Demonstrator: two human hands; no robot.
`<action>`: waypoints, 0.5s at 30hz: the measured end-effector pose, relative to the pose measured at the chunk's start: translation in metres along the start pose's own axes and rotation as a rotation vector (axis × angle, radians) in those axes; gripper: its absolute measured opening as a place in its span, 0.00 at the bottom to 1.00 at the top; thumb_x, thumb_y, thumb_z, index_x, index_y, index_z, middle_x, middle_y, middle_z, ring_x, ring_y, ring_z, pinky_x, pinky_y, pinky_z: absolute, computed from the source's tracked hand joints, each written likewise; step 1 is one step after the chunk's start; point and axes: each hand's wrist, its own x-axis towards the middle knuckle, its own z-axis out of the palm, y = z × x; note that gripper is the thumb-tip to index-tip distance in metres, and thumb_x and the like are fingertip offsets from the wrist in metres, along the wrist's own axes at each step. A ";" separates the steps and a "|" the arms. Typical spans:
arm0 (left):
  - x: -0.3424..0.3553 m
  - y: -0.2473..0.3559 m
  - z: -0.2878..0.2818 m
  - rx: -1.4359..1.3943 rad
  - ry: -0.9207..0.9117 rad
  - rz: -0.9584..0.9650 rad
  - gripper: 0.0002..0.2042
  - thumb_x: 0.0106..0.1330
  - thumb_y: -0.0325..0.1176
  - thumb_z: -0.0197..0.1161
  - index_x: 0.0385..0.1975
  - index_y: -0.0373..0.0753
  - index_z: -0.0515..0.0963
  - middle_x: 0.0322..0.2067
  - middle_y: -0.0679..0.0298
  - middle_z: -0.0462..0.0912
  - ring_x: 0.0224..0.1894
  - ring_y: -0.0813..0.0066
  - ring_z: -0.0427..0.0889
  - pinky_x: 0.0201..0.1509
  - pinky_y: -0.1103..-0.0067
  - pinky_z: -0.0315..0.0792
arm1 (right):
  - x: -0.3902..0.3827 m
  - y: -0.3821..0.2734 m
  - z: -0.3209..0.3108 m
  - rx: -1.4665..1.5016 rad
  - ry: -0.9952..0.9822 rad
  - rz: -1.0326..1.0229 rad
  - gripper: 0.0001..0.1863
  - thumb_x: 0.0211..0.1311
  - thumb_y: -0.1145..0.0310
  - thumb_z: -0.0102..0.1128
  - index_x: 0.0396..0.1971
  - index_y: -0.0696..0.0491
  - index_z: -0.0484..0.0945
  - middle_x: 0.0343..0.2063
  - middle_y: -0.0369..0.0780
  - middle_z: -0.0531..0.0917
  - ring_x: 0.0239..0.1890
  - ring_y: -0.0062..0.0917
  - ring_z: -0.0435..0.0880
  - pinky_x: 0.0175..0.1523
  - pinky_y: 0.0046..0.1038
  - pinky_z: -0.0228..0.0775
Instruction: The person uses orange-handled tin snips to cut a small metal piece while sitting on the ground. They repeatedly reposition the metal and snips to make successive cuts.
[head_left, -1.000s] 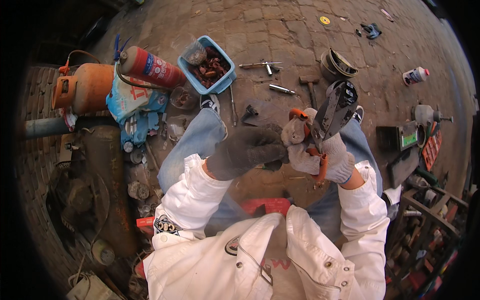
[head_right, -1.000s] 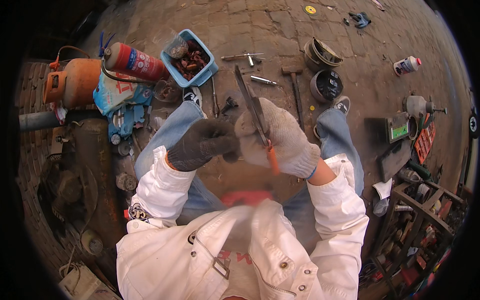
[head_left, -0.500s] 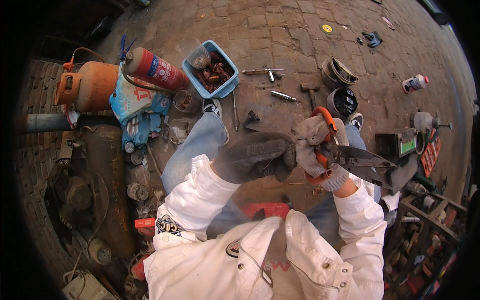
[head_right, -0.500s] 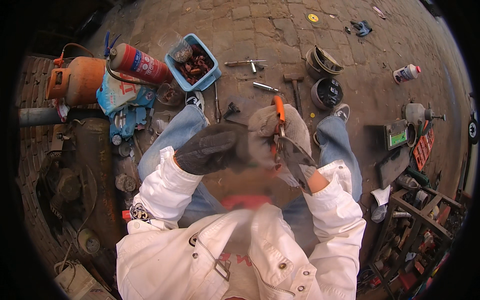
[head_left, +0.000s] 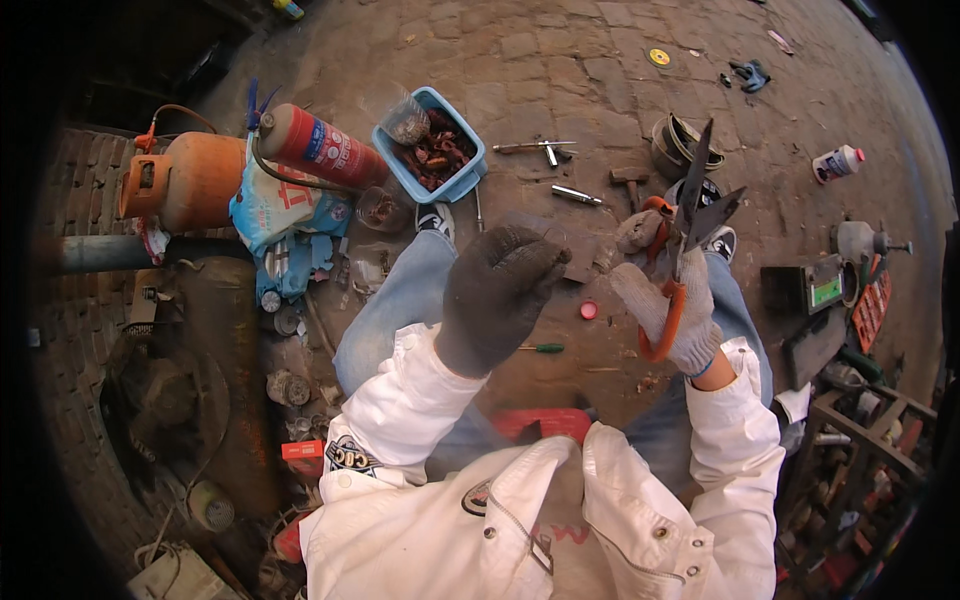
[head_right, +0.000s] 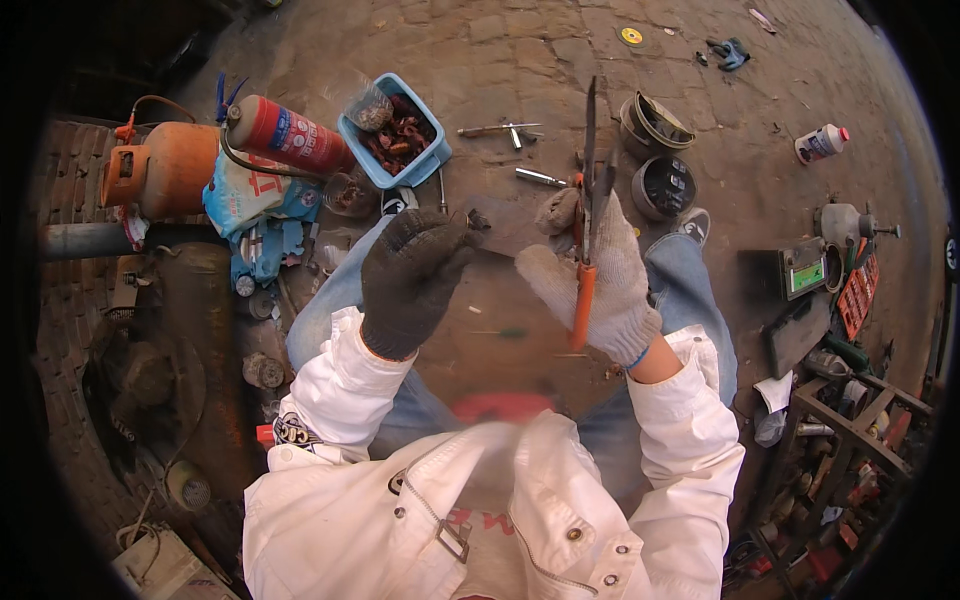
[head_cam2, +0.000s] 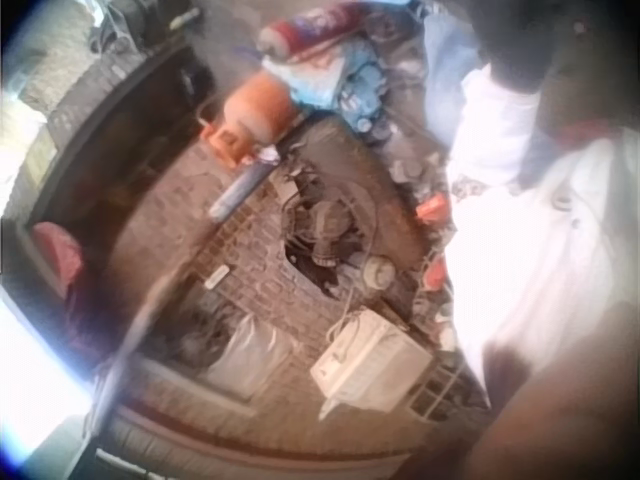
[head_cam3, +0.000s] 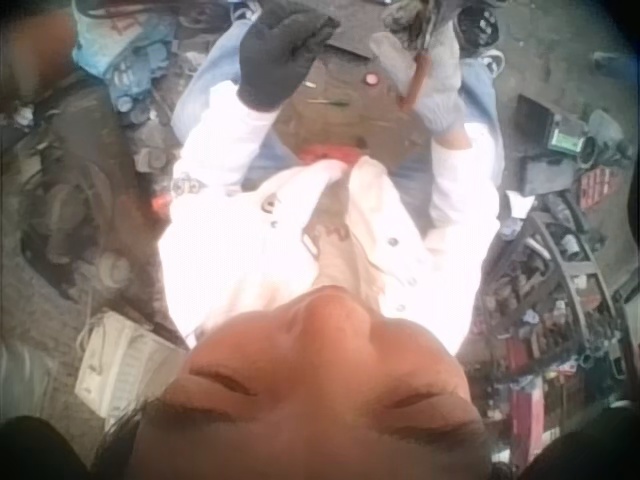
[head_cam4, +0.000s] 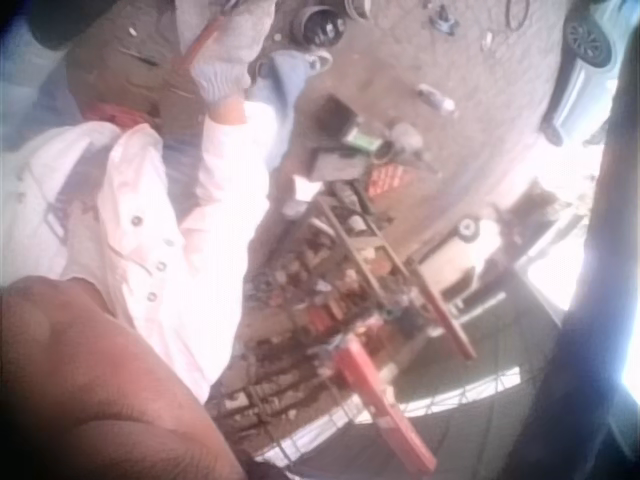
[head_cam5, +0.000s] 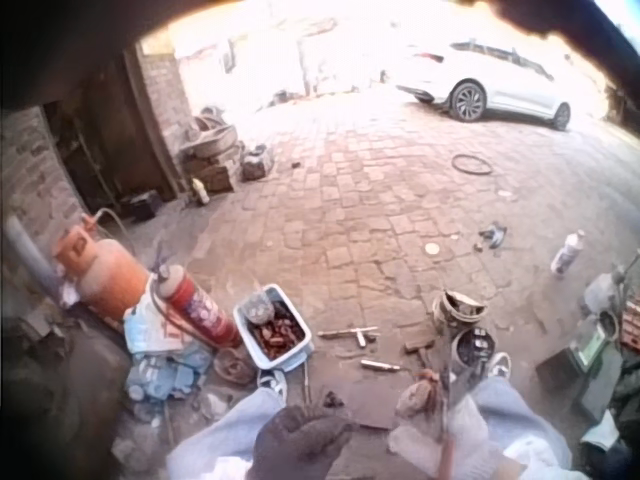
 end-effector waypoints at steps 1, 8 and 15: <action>0.001 0.000 -0.001 0.086 0.010 0.049 0.10 0.54 0.23 0.68 0.37 0.38 0.83 0.29 0.59 0.82 0.28 0.63 0.79 0.32 0.73 0.71 | 0.001 -0.003 -0.002 -0.261 -0.069 -0.100 0.21 0.59 0.60 0.68 0.46 0.53 0.70 0.39 0.39 0.77 0.44 0.30 0.77 0.48 0.33 0.73; 0.000 -0.003 -0.003 0.383 -0.021 0.179 0.08 0.48 0.22 0.67 0.28 0.40 0.80 0.24 0.62 0.76 0.27 0.59 0.76 0.30 0.67 0.67 | -0.004 -0.013 0.008 -0.848 -0.009 -0.290 0.25 0.36 0.64 0.71 0.38 0.51 0.73 0.31 0.40 0.79 0.32 0.42 0.77 0.39 0.40 0.65; -0.001 -0.009 0.000 0.467 -0.040 0.242 0.08 0.45 0.22 0.67 0.26 0.42 0.80 0.23 0.63 0.74 0.27 0.58 0.76 0.31 0.66 0.67 | -0.004 -0.016 0.011 -0.917 0.003 -0.314 0.26 0.35 0.61 0.74 0.37 0.50 0.74 0.31 0.39 0.80 0.30 0.38 0.78 0.38 0.38 0.65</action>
